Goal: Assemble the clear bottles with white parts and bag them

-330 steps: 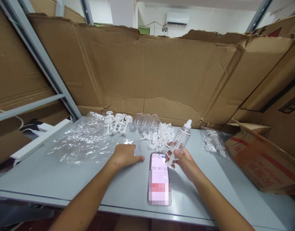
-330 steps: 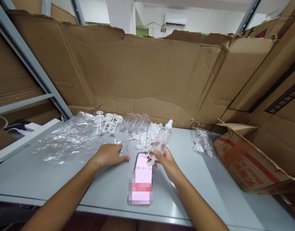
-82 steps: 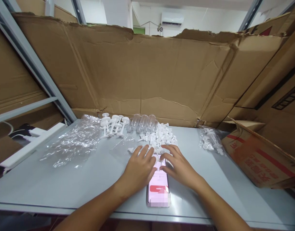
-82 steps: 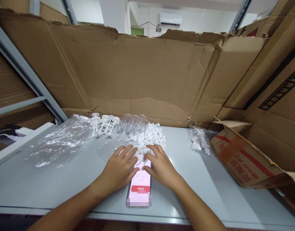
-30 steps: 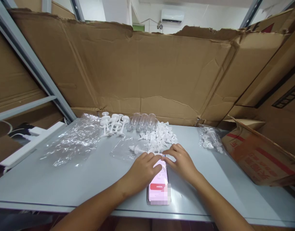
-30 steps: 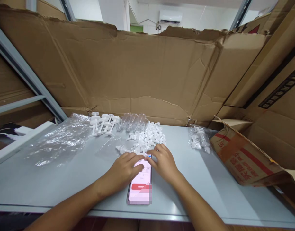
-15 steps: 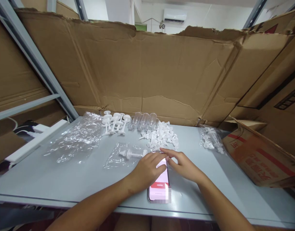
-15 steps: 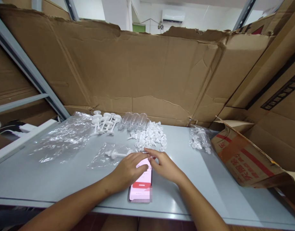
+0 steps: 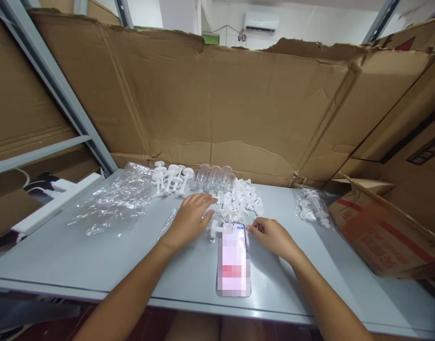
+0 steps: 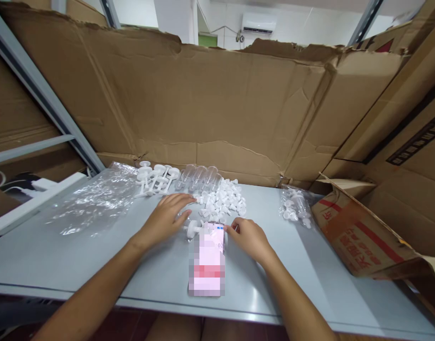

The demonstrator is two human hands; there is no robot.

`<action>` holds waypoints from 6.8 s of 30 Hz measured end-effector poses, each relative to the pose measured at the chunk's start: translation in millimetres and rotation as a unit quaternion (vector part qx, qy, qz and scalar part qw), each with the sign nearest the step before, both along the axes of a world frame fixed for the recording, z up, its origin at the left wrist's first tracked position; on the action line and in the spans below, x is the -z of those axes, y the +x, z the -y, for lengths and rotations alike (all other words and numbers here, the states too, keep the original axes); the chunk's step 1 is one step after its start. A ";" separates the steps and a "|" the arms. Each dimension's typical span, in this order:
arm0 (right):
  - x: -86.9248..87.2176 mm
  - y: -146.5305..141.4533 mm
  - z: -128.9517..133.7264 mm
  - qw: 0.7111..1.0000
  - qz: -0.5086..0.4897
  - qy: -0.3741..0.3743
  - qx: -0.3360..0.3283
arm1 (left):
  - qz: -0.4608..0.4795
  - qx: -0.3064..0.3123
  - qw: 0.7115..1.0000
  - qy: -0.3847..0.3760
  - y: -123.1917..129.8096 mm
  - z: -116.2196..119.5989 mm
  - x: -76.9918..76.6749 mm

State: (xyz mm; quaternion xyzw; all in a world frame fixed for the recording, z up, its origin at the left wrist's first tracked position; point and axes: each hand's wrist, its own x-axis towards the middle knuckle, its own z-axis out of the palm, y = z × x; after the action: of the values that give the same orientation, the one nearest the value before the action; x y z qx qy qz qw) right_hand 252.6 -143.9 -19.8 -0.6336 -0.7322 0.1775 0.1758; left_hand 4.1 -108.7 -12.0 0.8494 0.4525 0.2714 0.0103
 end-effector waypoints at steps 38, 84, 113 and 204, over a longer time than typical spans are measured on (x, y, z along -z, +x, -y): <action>-15.0 -8.2 5.6 0.795 -0.565 -0.101 -0.196 | 0.558 0.109 0.769 -0.291 -6.0 5.8 -23.0; -10.5 -26.8 15.8 0.858 -0.498 -0.081 -0.090 | 0.451 0.209 0.745 -0.445 33.3 30.8 -4.5; -6.8 -22.7 14.6 0.841 -0.496 -0.121 -0.181 | 0.541 0.150 0.688 -0.459 31.2 25.9 0.2; -28.0 39.7 -13.5 0.956 -0.278 0.089 0.025 | 0.012 0.076 0.992 -0.099 23.1 -20.7 29.9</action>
State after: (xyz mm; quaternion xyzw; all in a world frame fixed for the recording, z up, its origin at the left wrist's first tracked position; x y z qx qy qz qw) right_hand 292.3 -130.4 8.2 -0.5587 -0.6515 0.2761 0.4326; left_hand 27.3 -88.1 -41.8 0.8728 0.4115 0.2336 0.1199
